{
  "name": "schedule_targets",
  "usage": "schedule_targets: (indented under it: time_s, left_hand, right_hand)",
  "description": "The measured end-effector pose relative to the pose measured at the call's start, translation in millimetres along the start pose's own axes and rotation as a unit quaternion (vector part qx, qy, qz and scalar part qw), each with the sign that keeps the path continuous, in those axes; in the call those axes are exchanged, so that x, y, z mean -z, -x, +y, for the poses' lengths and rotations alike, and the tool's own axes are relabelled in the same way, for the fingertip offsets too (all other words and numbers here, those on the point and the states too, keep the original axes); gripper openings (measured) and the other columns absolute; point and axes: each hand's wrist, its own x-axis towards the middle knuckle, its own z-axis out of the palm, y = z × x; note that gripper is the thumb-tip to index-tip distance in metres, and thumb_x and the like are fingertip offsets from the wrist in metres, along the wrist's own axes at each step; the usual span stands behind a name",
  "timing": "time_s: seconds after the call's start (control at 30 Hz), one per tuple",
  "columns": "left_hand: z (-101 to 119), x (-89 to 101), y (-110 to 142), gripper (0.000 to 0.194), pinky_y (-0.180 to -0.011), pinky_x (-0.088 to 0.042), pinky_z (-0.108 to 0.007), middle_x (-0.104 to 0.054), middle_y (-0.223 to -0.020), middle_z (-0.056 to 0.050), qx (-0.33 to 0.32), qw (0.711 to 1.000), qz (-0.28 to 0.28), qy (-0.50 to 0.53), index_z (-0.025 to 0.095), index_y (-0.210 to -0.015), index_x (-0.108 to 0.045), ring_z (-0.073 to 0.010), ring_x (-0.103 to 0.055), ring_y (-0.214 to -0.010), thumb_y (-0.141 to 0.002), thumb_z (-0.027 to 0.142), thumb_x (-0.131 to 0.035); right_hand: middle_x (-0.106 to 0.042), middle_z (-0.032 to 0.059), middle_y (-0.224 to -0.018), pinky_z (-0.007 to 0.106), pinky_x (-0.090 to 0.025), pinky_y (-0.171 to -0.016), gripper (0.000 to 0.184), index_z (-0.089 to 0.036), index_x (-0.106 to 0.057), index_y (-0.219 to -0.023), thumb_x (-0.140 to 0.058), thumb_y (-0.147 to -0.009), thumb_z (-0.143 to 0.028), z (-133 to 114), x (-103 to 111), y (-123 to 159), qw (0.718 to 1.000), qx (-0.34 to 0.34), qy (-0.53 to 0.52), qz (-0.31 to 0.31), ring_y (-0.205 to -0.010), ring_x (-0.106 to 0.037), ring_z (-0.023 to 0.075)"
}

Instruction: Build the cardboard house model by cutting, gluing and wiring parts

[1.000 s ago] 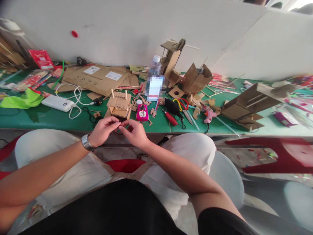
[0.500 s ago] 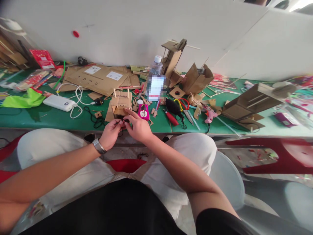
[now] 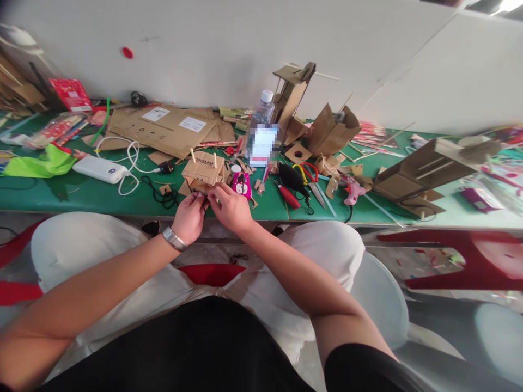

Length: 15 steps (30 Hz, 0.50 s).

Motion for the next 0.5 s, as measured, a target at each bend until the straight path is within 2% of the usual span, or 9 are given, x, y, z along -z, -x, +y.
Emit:
schedule_targets:
  time_s: [0.2,0.3,0.5]
  left_hand:
    - [3.3,-10.8,-2.9,0.027,-0.078,-0.055,-0.027,-0.063,-0.078,0.001,0.034,0.999,0.013,0.029,0.021,-0.083,-0.054,-0.0126,-0.064,-0.076,-0.084,0.032,-0.079]
    - [3.3,-14.1,-3.1,0.026,-0.078,-0.055,-0.027,-0.063,-0.076,0.002,0.042,0.998,0.019,0.037,0.02,-0.082,-0.054,-0.012,-0.063,-0.075,-0.083,0.029,-0.079]
    - [6.9,-12.2,5.6,0.024,-0.083,-0.057,-0.027,-0.067,-0.081,0.001,0.037,0.998,0.021,0.041,0.02,-0.084,-0.059,-0.0123,-0.067,-0.08,-0.087,0.028,-0.081]
  right_hand:
    - [-0.08,0.0096,-0.133,0.027,-0.057,-0.077,0.014,-0.023,-0.073,-0.102,-0.06,-0.106,-0.019,4.4,-4.0,-2.9,0.999,0.021,-0.028,0.017,-0.108,-0.079,0.0218]
    - [-0.081,0.0099,-0.127,0.028,-0.059,-0.082,0.016,-0.023,-0.072,-0.102,-0.057,-0.107,-0.02,6.0,-3.6,-2.6,0.999,0.029,-0.038,0.024,-0.107,-0.079,0.021]
    - [-0.081,0.0105,-0.124,0.028,-0.059,-0.081,0.015,-0.023,-0.072,-0.102,-0.058,-0.107,-0.021,5.6,-1.2,-0.8,0.998,0.035,-0.036,0.024,-0.11,-0.079,0.0223]
